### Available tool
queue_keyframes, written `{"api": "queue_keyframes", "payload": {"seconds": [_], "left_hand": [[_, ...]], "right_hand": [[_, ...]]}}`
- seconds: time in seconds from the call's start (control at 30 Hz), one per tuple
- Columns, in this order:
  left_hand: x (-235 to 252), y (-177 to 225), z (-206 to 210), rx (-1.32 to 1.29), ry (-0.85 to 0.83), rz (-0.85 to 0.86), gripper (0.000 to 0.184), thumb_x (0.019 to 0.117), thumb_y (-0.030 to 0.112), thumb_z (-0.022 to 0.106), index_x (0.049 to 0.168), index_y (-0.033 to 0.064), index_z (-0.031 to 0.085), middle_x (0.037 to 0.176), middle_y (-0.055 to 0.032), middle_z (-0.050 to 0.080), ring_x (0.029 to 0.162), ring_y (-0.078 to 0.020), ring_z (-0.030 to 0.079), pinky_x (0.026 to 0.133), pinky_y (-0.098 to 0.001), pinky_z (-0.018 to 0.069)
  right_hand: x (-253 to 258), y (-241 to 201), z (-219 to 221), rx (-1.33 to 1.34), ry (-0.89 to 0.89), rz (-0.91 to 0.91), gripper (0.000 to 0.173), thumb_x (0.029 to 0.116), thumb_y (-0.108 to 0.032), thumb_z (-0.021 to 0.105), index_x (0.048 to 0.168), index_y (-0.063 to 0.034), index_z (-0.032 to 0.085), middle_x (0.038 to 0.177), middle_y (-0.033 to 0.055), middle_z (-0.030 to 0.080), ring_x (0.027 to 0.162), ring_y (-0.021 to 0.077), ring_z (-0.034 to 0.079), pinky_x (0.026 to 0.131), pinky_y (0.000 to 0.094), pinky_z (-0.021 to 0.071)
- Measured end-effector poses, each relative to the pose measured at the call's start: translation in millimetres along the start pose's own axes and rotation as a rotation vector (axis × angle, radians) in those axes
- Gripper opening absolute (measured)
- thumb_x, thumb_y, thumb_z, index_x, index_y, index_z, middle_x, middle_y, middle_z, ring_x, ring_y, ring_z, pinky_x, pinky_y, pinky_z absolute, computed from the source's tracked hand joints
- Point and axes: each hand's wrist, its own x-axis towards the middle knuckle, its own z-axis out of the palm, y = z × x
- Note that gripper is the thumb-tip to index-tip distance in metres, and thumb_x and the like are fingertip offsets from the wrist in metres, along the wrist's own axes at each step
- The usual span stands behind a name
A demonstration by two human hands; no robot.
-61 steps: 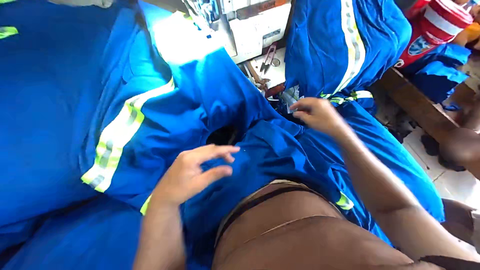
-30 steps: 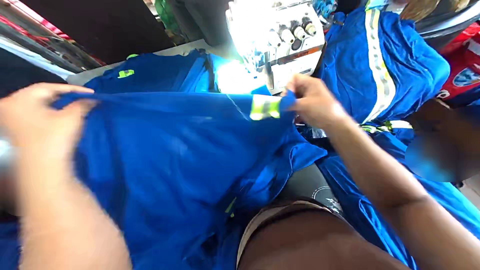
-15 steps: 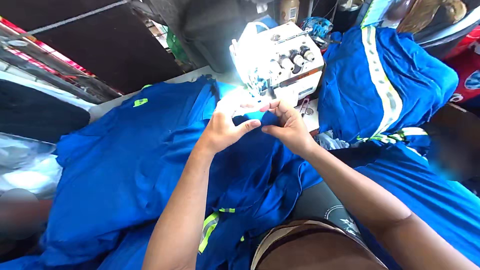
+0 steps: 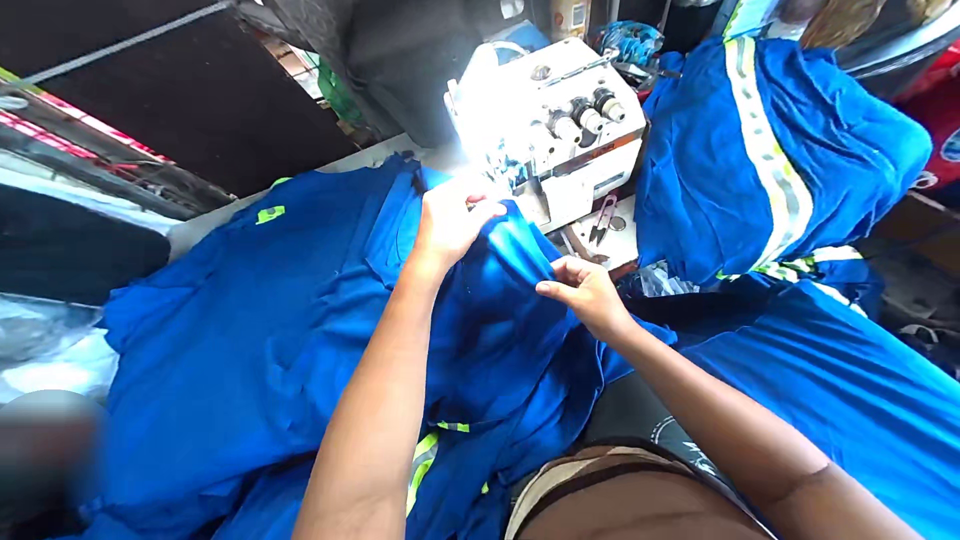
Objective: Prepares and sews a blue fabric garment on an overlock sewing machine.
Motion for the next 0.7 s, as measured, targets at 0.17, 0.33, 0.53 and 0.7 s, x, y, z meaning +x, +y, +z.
{"api": "queue_keyframes", "payload": {"seconds": [0.17,0.33,0.53,0.7], "left_hand": [[5,-8,8,0.035,-0.062,-0.117,0.021,0.1008,0.017,0.063,0.102,-0.0007,0.074,0.098,-0.0158,0.073,0.094,-0.0256,0.069,0.089,-0.0471,0.0521],[5,-7,15,0.076,-0.034,-0.128,0.02,0.1006,0.015,0.063,0.103,-0.0007,0.075,0.099,-0.0169,0.074,0.095,-0.0264,0.07,0.089,-0.0467,0.0535],[0,-12,21,0.099,0.006,-0.019,0.015,0.0945,0.013,0.07,0.102,0.0014,0.074,0.094,-0.0137,0.071,0.084,-0.0225,0.067,0.079,-0.0418,0.0532],[-8,-15,20,0.033,0.002,0.106,0.011,0.0928,0.009,0.071,0.098,0.0014,0.076,0.101,-0.0149,0.074,0.098,-0.0257,0.07,0.091,-0.0429,0.0535]], "right_hand": [[3,-1,-7,-0.044,0.038,0.045,0.007,0.0935,-0.012,0.074,0.095,-0.0055,0.071,0.07,-0.0012,0.068,0.053,0.0016,0.056,0.049,0.0186,0.0454],[13,10,-10,-0.558,0.217,-0.267,0.013,0.0885,-0.02,0.077,0.089,-0.0069,0.078,0.094,0.0087,0.069,0.092,0.0238,0.064,0.083,0.0457,0.0522],[11,8,-8,-0.541,0.132,-0.184,0.016,0.0884,-0.019,0.076,0.081,-0.0048,0.073,0.091,0.0092,0.07,0.098,0.0279,0.063,0.085,0.0463,0.0499],[-7,6,-13,-0.359,0.013,-0.045,0.021,0.0911,-0.027,0.073,0.081,-0.0085,0.073,0.083,-0.0013,0.067,0.088,0.007,0.061,0.081,0.0285,0.0487]]}}
